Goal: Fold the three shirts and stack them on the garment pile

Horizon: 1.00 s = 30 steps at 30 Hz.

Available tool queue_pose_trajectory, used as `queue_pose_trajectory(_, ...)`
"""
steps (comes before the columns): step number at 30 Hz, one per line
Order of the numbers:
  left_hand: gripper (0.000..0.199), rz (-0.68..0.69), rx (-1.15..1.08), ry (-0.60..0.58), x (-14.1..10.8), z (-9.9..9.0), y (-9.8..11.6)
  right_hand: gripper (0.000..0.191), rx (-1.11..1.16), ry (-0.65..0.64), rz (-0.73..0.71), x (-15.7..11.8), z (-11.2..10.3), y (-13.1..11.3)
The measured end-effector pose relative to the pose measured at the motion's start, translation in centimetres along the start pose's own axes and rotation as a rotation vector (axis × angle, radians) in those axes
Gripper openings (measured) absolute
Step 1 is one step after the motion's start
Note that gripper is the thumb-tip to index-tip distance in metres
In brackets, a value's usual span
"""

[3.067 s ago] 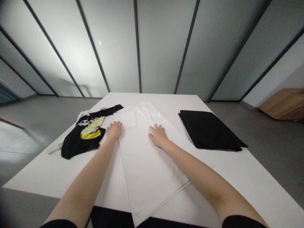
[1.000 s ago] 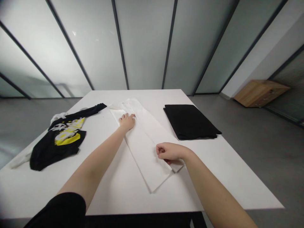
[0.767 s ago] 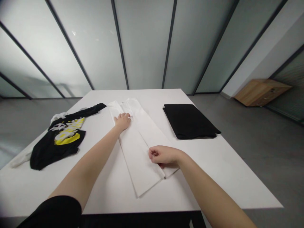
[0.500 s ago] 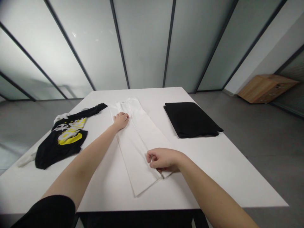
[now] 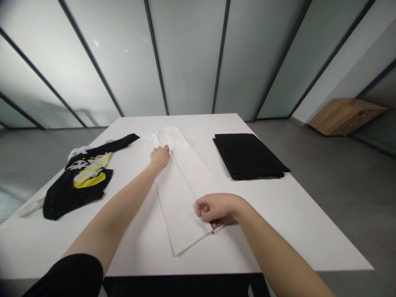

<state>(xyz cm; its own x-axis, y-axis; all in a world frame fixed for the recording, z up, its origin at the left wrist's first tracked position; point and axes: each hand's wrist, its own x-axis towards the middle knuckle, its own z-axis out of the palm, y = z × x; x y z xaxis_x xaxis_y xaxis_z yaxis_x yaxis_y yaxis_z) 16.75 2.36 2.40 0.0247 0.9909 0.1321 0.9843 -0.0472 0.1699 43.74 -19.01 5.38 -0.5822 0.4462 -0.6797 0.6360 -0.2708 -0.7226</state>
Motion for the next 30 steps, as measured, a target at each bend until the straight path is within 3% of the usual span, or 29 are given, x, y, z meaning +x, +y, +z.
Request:
queue_pose_trajectory(5,0.042,-0.017,0.005,0.004,-0.3,0.5,0.6,0.023,-0.029,-0.007,0.007,0.2,-0.1,0.3)
queue_pose_trajectory(9,0.047,-0.075,-0.005,0.103,-1.3,1.4,1.1,0.02,-0.029,-0.027,0.114,0.1,0.1,0.4)
queue_pose_trajectory(13,0.055,-0.09,-0.043,0.119,-2.2,1.8,0.9,0.017,-0.201,-0.037,0.138,-0.6,-0.1,-0.3)
queue_pose_trajectory(15,0.064,-0.056,-0.043,0.092,-2.4,1.8,0.7,0.035,-0.311,0.084,0.051,-0.7,-0.2,-1.0)
queue_pose_trajectory(17,0.071,-0.031,-0.029,0.065,-2.5,1.9,0.6,0.044,-0.399,0.352,-0.119,0.0,0.0,-1.5)
queue_pose_trajectory(19,0.078,-0.022,-0.013,0.04,-2.5,2.1,0.5,0.037,-0.481,0.655,-0.345,1.3,0.5,-1.7)
queue_pose_trajectory(21,0.085,-0.021,-0.008,0.011,-2.4,2.4,0.4,0.026,-0.585,0.833,-0.549,3.1,1.3,-1.5)
queue_pose_trajectory(24,0.091,-0.017,-0.004,-0.029,-2.1,2.6,0.3,0.045,-0.805,0.803,-0.643,5.3,2.5,-0.8)
queue_pose_trajectory(30,0.091,-0.019,0.054,-0.069,-0.8,2.5,0.5,0.075,-1.024,0.653,-0.414,6.4,4.5,-0.1)
